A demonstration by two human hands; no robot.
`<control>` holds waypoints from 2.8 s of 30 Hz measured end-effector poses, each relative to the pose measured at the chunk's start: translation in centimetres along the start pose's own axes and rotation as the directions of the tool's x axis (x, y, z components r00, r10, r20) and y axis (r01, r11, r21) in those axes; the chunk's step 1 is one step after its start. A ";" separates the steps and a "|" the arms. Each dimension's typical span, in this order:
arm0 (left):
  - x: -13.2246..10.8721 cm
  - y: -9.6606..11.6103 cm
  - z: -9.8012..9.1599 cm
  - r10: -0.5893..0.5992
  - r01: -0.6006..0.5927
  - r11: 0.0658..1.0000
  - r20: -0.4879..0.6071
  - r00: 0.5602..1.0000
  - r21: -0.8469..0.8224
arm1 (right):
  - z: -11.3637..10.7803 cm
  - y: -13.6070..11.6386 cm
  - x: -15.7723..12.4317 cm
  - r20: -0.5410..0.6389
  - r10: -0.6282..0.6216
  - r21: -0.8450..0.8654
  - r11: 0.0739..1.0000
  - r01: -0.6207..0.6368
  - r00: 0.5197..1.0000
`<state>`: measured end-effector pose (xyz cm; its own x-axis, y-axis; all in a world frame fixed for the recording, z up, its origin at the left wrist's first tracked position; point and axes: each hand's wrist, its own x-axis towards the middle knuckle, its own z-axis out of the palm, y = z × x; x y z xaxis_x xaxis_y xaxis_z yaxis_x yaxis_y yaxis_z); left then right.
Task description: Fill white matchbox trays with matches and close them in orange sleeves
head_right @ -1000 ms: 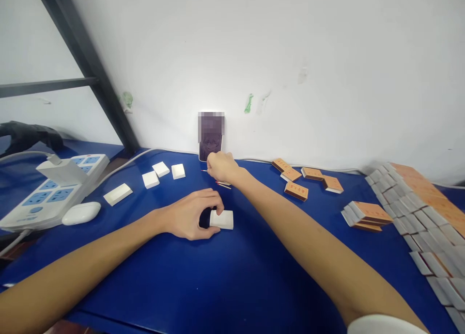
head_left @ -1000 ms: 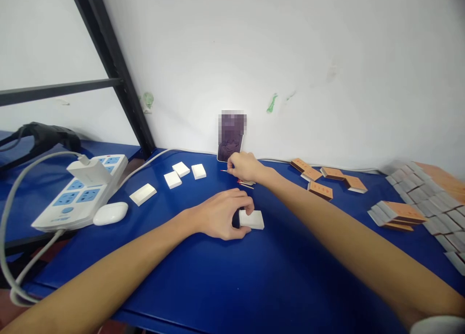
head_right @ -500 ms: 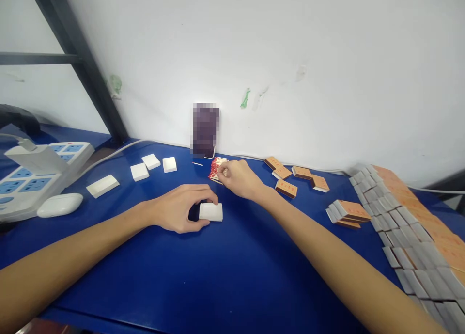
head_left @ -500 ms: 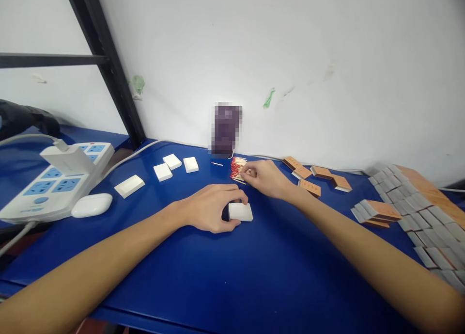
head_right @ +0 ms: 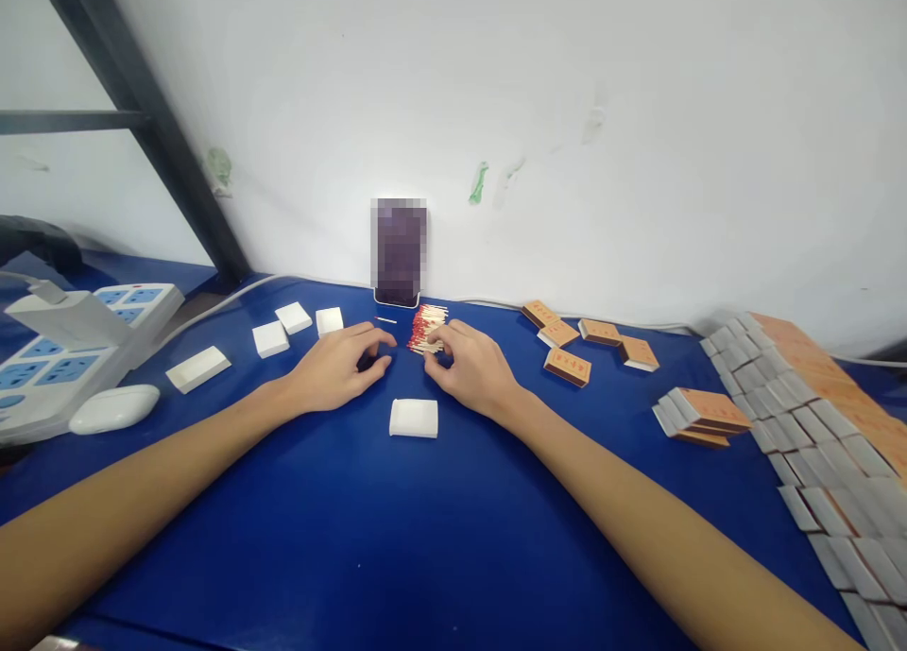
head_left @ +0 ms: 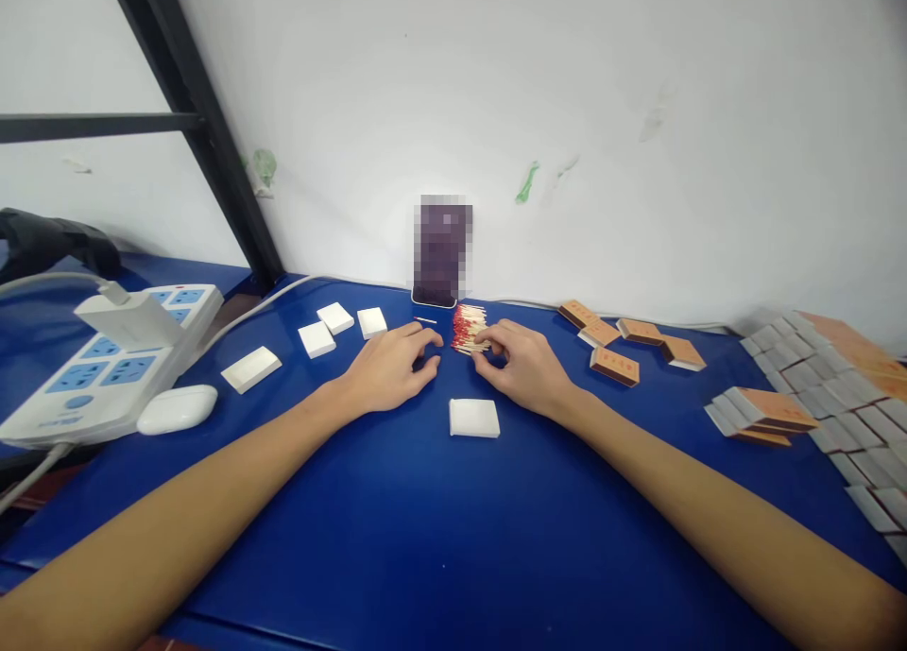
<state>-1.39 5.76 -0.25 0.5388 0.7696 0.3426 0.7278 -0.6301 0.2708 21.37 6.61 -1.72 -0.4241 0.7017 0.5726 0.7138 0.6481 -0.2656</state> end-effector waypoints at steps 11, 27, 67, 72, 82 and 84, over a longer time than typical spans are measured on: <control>0.2 0.2 0.0 0.012 -0.025 0.995 0.123 0.992 0.101 | -0.1 0.4 0.6 -0.011 0.091 0.061 0.994 -0.090 0.996; 0.0 -0.1 0.1 0.052 -0.061 0.993 0.096 0.994 0.098 | 1.5 2.7 5.4 0.256 0.137 0.029 0.988 -0.150 0.957; -0.9 2.0 -1.0 0.303 -0.241 0.925 0.189 0.934 -0.294 | -2.7 -2.6 -2.4 0.051 0.030 0.115 0.993 -0.035 0.998; -0.9 2.1 -1.2 0.323 -0.249 0.912 0.197 0.926 -0.327 | -2.5 -3.1 -3.8 0.062 0.080 0.081 0.993 -0.085 0.995; -0.4 1.7 -0.2 0.130 -0.092 0.947 0.105 0.986 -0.308 | -2.6 -2.6 -4.0 0.117 0.113 0.132 0.983 -0.128 0.987; -0.3 1.7 0.0 0.151 -0.114 0.951 0.109 0.983 -0.287 | -2.6 -2.7 -3.9 0.130 0.112 0.126 0.984 -0.129 0.985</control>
<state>-0.37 4.46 0.14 0.6855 0.6726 0.2789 0.5091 -0.7166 0.4768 22.57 1.37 -1.18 -0.4099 0.8024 0.4336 0.6866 0.5844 -0.4325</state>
